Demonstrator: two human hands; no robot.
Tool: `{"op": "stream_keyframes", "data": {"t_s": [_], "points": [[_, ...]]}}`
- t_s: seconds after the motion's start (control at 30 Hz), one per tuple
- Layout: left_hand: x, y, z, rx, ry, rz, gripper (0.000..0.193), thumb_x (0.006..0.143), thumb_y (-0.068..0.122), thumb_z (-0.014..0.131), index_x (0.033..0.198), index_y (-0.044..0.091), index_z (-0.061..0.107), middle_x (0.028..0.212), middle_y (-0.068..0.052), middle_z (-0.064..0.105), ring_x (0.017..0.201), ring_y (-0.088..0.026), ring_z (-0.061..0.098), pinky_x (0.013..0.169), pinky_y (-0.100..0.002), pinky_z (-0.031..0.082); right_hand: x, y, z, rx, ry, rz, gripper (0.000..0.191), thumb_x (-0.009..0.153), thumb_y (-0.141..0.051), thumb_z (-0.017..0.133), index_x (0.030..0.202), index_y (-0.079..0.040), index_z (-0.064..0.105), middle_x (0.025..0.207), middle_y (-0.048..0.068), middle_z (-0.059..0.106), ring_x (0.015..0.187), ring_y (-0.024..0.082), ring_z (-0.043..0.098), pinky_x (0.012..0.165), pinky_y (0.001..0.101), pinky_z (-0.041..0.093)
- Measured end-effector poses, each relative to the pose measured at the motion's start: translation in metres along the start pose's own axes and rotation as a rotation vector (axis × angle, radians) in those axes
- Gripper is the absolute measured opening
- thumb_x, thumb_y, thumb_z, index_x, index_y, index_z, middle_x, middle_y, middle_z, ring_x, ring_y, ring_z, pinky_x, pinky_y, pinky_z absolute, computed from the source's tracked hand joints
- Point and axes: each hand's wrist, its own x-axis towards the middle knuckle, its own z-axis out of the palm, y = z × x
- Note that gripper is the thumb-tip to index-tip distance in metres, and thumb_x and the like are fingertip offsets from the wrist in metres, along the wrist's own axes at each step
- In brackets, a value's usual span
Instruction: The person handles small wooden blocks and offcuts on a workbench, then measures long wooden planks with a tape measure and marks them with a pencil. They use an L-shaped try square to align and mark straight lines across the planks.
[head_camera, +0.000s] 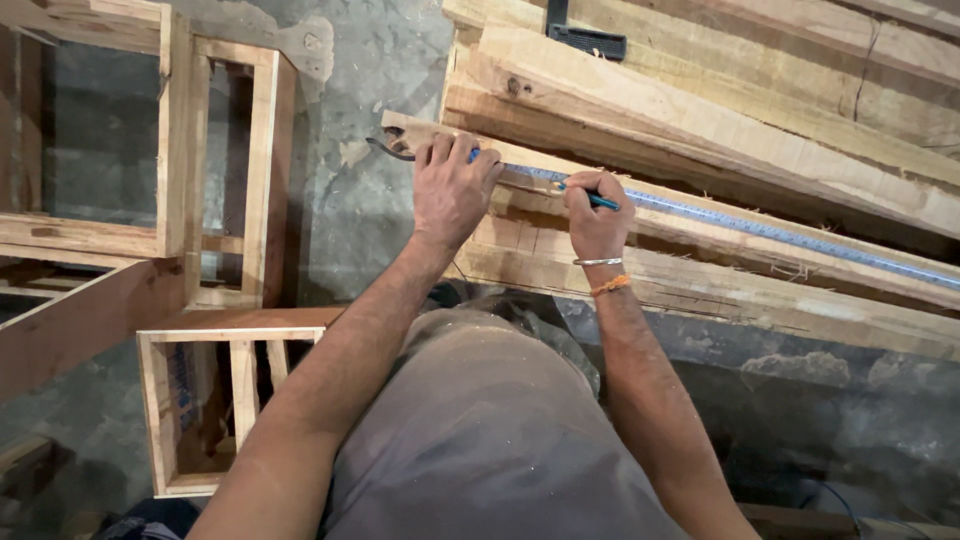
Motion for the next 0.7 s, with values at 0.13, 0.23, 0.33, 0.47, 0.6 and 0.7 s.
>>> {"op": "stream_keyframes", "data": {"t_s": [0.13,0.23,0.33,0.47,0.6,0.7], "points": [[0.0001,0.0008,-0.0013,0.015,0.030,0.017,0.010,0.094,0.028,0.071,0.099,0.019,0.071,0.103,-0.004,0.061,0.106,-0.028,0.056,0.093,-0.047,0.042,0.0010,0.0005,-0.0002,0.049,-0.013,0.030,0.008,0.090,0.006,0.064,0.089,-0.001,0.069,0.093,0.005,0.072,0.077,0.007,0.063,0.067,0.0227,0.052],[0.0001,0.0009,-0.0009,-0.025,0.015,-0.012,0.010,0.095,0.029,0.071,0.099,0.020,0.071,0.103,-0.003,0.062,0.105,-0.028,0.056,0.094,-0.046,0.042,0.0009,-0.0011,-0.0001,-0.005,0.010,0.019,0.007,0.089,0.005,0.065,0.089,0.000,0.070,0.092,0.005,0.073,0.077,0.007,0.064,0.069,0.0228,0.053],[-0.0008,0.0003,0.0000,-0.012,-0.005,-0.008,0.011,0.092,0.028,0.071,0.099,0.019,0.072,0.103,-0.004,0.062,0.104,-0.028,0.056,0.092,-0.047,0.041,-0.0004,-0.0039,-0.0003,-0.007,-0.013,0.020,0.007,0.089,0.005,0.064,0.088,0.000,0.069,0.091,0.005,0.073,0.077,0.007,0.064,0.068,0.0228,0.053],[-0.0016,0.0001,0.0012,-0.001,0.036,0.010,0.010,0.093,0.028,0.072,0.098,0.020,0.071,0.103,-0.004,0.061,0.105,-0.028,0.056,0.093,-0.046,0.042,-0.0003,-0.0057,-0.0003,-0.069,-0.002,0.017,0.006,0.089,0.003,0.065,0.088,-0.001,0.070,0.089,0.004,0.073,0.075,0.007,0.066,0.068,0.0229,0.054],[-0.0024,0.0004,0.0010,0.006,0.019,-0.003,0.010,0.092,0.028,0.073,0.098,0.020,0.072,0.103,-0.004,0.062,0.103,-0.028,0.056,0.091,-0.046,0.042,0.0001,-0.0042,0.0013,-0.026,0.005,-0.007,0.009,0.090,0.005,0.063,0.087,0.000,0.069,0.090,0.005,0.073,0.077,0.008,0.064,0.069,0.0237,0.053],[-0.0023,0.0011,0.0011,-0.001,0.032,0.001,0.010,0.092,0.028,0.073,0.098,0.020,0.072,0.103,-0.004,0.061,0.104,-0.028,0.056,0.092,-0.046,0.042,0.0003,-0.0031,0.0010,-0.004,-0.018,-0.023,0.009,0.090,0.005,0.063,0.087,0.000,0.068,0.092,0.005,0.073,0.078,0.008,0.063,0.069,0.0237,0.052]]}}
